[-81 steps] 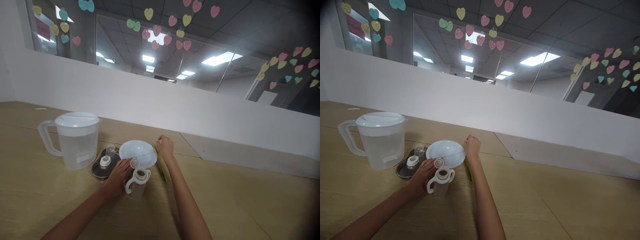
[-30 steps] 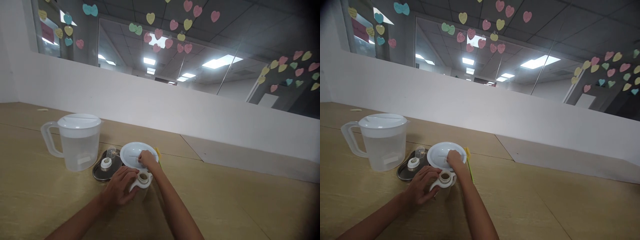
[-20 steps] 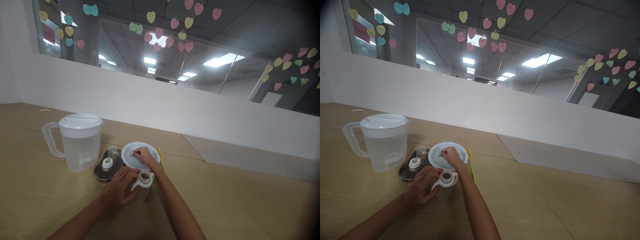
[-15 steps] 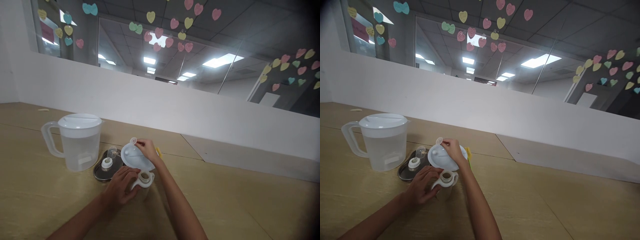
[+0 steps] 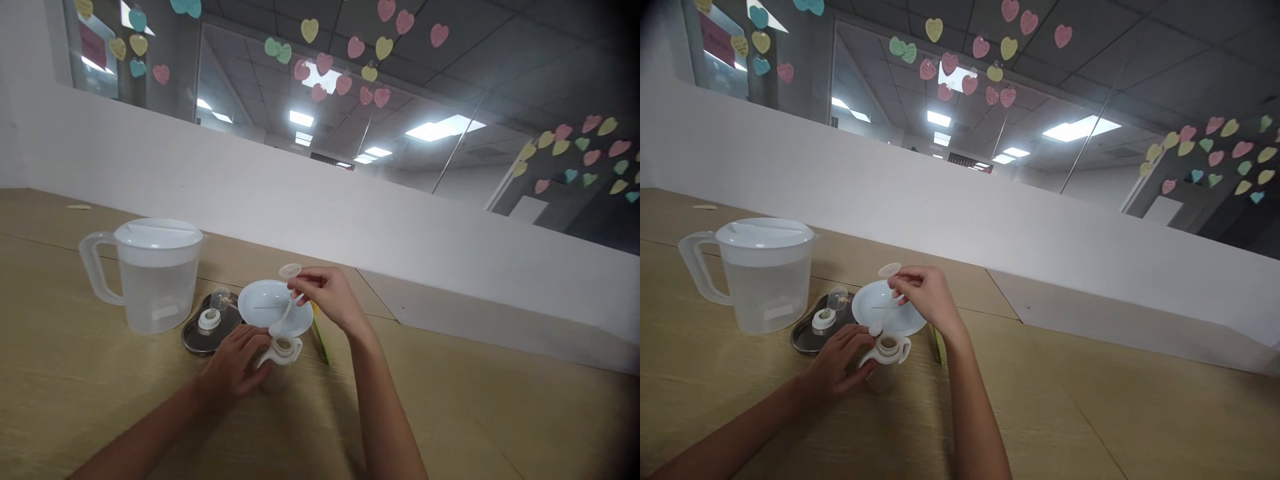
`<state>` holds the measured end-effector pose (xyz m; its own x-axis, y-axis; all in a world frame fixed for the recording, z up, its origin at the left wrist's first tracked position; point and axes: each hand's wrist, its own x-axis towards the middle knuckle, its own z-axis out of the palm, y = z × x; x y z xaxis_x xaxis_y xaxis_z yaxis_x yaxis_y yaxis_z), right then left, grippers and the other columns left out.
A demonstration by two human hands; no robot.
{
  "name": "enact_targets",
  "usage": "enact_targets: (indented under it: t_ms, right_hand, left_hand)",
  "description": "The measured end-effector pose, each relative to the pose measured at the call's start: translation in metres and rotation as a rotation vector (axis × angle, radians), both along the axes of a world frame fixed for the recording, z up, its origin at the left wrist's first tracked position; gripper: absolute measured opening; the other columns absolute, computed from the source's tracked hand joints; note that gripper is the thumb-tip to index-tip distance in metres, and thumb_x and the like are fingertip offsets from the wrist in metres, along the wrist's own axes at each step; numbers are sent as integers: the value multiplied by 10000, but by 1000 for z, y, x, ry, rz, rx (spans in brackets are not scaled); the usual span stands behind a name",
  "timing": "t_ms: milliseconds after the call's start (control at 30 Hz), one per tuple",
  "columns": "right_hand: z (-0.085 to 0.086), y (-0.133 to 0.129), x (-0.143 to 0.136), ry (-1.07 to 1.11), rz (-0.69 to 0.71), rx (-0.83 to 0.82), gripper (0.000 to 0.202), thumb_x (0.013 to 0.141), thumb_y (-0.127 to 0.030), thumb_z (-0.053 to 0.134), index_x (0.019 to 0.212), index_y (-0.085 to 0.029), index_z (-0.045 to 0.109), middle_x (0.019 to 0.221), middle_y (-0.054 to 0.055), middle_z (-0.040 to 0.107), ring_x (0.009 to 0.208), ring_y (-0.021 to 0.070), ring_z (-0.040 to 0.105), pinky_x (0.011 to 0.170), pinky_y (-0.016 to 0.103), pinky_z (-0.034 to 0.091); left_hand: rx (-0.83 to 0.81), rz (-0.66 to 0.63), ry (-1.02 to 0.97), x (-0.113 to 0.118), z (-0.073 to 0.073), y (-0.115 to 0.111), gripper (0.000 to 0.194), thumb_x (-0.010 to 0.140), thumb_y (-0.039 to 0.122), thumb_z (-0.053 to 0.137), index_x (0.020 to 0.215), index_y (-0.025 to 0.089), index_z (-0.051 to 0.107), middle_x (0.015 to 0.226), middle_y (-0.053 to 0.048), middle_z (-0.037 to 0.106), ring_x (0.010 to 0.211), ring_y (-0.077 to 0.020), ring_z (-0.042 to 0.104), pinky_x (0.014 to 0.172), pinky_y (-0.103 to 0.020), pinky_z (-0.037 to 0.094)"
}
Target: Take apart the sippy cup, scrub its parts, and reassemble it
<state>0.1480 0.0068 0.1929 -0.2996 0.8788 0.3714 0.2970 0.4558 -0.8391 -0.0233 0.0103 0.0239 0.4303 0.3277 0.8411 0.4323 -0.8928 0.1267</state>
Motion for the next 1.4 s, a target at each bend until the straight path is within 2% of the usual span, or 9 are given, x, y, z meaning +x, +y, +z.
enact_targets:
  t_ms: [233,533,733,1000,1267,1400]
  right_hand:
    - [-12,6,0,-241,1,-14,201,751,-269,602,835,-133,723,670,11,627,554,92,548,525,205,481]
    - [-7,1,1,-259,17,-17,170,752,-270,596,742,-133,696,660,7,603,574,96,550,518,193,478]
    - [-11,1,-2,-378,-4,-12,171,755,-258,599,782,-145,725,639,4,616,534,89,532,497,187,431]
    - [-18,18,10,-678,208,-79,175,708,-189,652,849,-198,756,800,-9,709,795,159,604,682,207,436]
    - [-21,23,19,-801,162,-138,202,711,-202,656,889,-196,751,839,9,714,793,164,607,680,217,431]
    - [-19,22,21,-780,101,-142,236,733,-135,595,908,-176,747,839,22,717,769,157,609,664,218,432]
  left_hand:
    - [25,-1,13,-1,-1,1,236,811,181,549,1037,175,481,1099,-100,607,984,-193,570,840,-331,456]
    - [17,7,13,-2,-2,2,249,807,191,555,1046,177,488,1098,-99,613,989,-193,577,849,-332,464]
    - [12,16,10,-2,-3,2,248,806,196,548,1047,184,493,1100,-105,614,996,-203,580,856,-343,468]
    - [32,25,19,-2,0,2,238,804,195,547,1036,186,495,1056,-94,626,967,-194,590,840,-327,475]
    - [32,22,14,-2,-1,3,262,808,201,556,1061,180,494,1077,-97,619,973,-196,586,838,-324,473]
    - [-3,26,-24,-5,-2,6,250,820,226,557,1058,186,491,1095,-96,612,994,-199,573,852,-333,462]
